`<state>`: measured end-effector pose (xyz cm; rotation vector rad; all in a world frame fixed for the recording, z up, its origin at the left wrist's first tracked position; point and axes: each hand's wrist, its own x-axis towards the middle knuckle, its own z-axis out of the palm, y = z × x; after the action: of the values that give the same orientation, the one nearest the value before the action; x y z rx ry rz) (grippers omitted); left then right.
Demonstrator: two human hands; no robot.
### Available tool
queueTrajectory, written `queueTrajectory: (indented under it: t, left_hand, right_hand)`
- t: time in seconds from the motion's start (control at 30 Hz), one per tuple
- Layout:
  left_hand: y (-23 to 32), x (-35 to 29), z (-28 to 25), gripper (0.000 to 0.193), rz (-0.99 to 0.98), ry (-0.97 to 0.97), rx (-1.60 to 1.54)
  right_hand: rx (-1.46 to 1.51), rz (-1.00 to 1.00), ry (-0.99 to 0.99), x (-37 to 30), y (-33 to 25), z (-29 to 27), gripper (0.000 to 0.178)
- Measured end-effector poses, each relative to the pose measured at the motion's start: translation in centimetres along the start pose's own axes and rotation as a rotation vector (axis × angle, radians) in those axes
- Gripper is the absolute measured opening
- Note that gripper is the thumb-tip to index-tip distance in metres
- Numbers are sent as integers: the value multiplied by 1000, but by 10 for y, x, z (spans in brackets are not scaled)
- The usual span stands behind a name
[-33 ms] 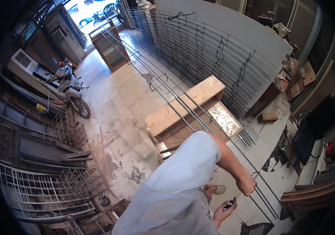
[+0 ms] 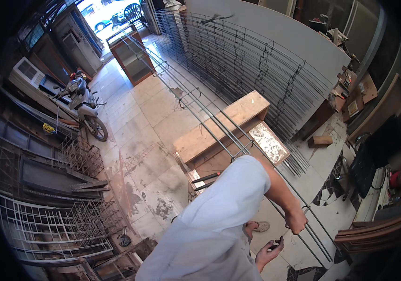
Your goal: The person assembles a wire mesh structure by hand, using a pair of end-cutting pliers to twist and secure thin wire ties around parallel metal rods at regular intervals.
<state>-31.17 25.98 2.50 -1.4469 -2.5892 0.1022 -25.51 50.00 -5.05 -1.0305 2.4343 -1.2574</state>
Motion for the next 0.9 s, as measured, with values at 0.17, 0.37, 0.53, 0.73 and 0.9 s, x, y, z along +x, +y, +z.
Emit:
queueTrajectory:
  t: [0.17, 0.37, 0.53, 0.73, 0.9]
  left_hand:
    - [12, -7, -15, 13, -204, 61, -73]
    - [160, -101, -30, 28, -1320, 866, -451]
    - [269, -173, 26, 65, -2186, 308, 16]
    - [293, -234, 60, 65, -2146, 365, -192]
    - [287, -231, 33, 52, -2069, 380, -267]
  right_hand:
    - [91, 79, 82, -3, 21, 12, 44]
    - [101, 147, 10, -4, 28, 12, 42]
    - [62, 216, -132, -4, 13, 12, 40]
    - [103, 146, -236, 8, -3, 17, 37]
    - [132, 124, -287, 18, -27, 15, 35]
